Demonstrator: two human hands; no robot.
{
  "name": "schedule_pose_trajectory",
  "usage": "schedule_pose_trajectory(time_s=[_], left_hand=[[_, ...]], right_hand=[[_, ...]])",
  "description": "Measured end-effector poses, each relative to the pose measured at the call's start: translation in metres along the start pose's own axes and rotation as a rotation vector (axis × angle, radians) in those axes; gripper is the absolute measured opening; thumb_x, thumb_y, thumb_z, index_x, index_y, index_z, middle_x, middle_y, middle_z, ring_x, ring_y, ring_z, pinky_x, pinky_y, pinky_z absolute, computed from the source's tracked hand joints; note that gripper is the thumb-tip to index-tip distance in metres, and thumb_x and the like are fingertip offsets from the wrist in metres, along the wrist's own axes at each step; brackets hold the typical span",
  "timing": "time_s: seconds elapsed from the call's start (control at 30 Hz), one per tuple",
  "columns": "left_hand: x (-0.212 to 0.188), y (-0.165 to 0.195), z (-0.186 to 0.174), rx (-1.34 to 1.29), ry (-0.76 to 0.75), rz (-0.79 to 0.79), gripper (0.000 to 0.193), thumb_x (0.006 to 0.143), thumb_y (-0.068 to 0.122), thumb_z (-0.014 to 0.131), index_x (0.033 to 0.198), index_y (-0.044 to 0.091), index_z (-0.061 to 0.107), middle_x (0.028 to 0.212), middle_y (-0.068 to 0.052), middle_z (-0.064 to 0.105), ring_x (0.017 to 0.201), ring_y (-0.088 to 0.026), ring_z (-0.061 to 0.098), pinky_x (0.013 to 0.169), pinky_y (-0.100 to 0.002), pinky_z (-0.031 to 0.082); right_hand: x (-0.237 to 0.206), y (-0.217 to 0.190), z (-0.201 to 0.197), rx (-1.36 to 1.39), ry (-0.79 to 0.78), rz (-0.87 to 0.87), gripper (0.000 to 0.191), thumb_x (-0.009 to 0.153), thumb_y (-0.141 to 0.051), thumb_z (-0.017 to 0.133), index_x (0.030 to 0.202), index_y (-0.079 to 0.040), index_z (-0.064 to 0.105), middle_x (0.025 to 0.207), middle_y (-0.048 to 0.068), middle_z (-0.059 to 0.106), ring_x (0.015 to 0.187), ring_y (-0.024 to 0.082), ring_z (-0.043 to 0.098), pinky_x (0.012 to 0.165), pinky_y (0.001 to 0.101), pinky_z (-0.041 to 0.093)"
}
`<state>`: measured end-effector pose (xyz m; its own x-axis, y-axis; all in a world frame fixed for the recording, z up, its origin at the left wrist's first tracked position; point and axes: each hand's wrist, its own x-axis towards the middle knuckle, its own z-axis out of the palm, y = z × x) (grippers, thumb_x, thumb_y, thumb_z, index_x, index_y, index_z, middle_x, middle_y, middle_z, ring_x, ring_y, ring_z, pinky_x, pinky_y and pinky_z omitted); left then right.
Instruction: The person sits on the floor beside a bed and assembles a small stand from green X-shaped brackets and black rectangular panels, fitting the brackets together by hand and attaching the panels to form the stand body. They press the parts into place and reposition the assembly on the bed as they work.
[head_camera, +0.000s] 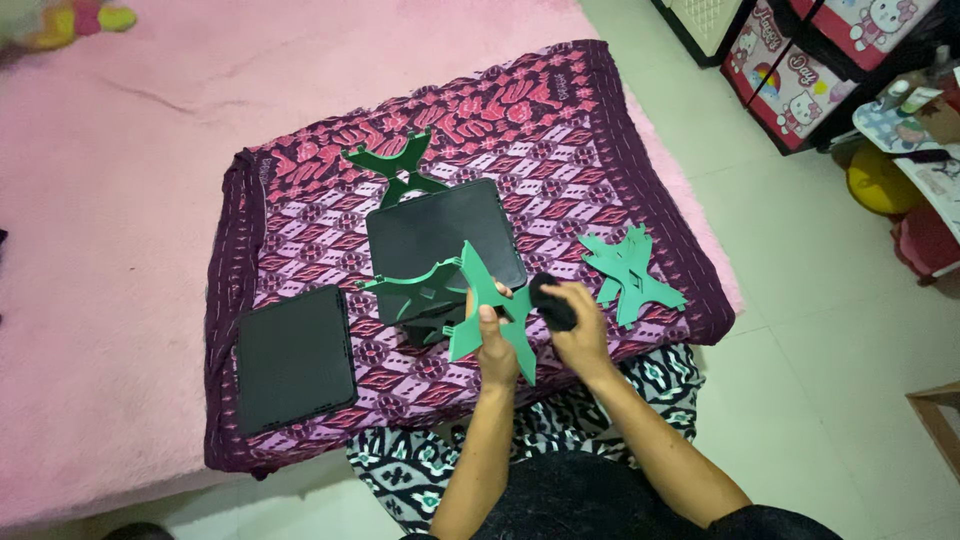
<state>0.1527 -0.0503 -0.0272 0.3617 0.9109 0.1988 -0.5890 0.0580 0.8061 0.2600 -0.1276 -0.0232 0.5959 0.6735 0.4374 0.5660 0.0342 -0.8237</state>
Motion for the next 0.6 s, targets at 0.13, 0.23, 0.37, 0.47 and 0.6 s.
schedule_pose_trajectory(time_s=[0.13,0.23,0.37,0.47,0.6], left_hand=[[0.002,0.005,0.004,-0.015,-0.029,0.016,0.06,0.104,0.058,0.05,0.126,0.003,0.052,0.11,-0.002,0.052,0.1,-0.012,0.048,0.087,-0.027,0.041],[0.004,-0.001,0.005,0.018,-0.007,0.009,0.06,0.104,0.057,0.05,0.129,0.002,0.052,0.11,-0.003,0.052,0.094,-0.013,0.044,0.083,-0.027,0.037],[0.007,-0.016,0.004,0.078,-0.029,0.066,0.057,0.106,0.055,0.05,0.127,0.001,0.051,0.113,-0.005,0.052,0.105,-0.016,0.05,0.095,-0.03,0.042],[0.004,-0.025,0.002,0.196,-0.044,0.052,0.059,0.108,0.054,0.047,0.13,0.0,0.052,0.118,-0.007,0.053,0.11,-0.017,0.051,0.1,-0.032,0.043],[0.0,-0.034,-0.001,0.358,-0.058,0.051,0.07,0.108,0.06,0.037,0.139,-0.002,0.051,0.131,-0.01,0.056,0.124,-0.022,0.053,0.109,-0.036,0.042]], right_hand=[[0.011,0.001,-0.005,-0.011,0.014,-0.03,0.044,0.076,0.005,0.071,0.118,-0.007,0.07,0.109,0.014,0.066,0.1,0.03,0.068,0.086,0.034,0.053],[0.006,-0.012,-0.003,0.013,-0.017,-0.006,0.043,0.076,0.005,0.07,0.117,-0.006,0.07,0.107,0.014,0.067,0.099,0.028,0.069,0.086,0.0339,0.053],[0.0,-0.031,0.002,0.053,-0.048,-0.005,0.042,0.075,0.003,0.073,0.116,-0.004,0.069,0.106,0.013,0.069,0.1,0.027,0.071,0.087,0.0332,0.054],[0.008,-0.043,0.003,0.076,-0.056,0.023,0.042,0.077,0.001,0.074,0.119,-0.004,0.069,0.107,0.012,0.07,0.099,0.027,0.072,0.087,0.0334,0.055],[0.028,-0.058,0.004,0.078,-0.052,0.008,0.042,0.077,-0.006,0.076,0.119,-0.005,0.072,0.105,0.012,0.072,0.095,0.027,0.073,0.083,0.0336,0.056]])
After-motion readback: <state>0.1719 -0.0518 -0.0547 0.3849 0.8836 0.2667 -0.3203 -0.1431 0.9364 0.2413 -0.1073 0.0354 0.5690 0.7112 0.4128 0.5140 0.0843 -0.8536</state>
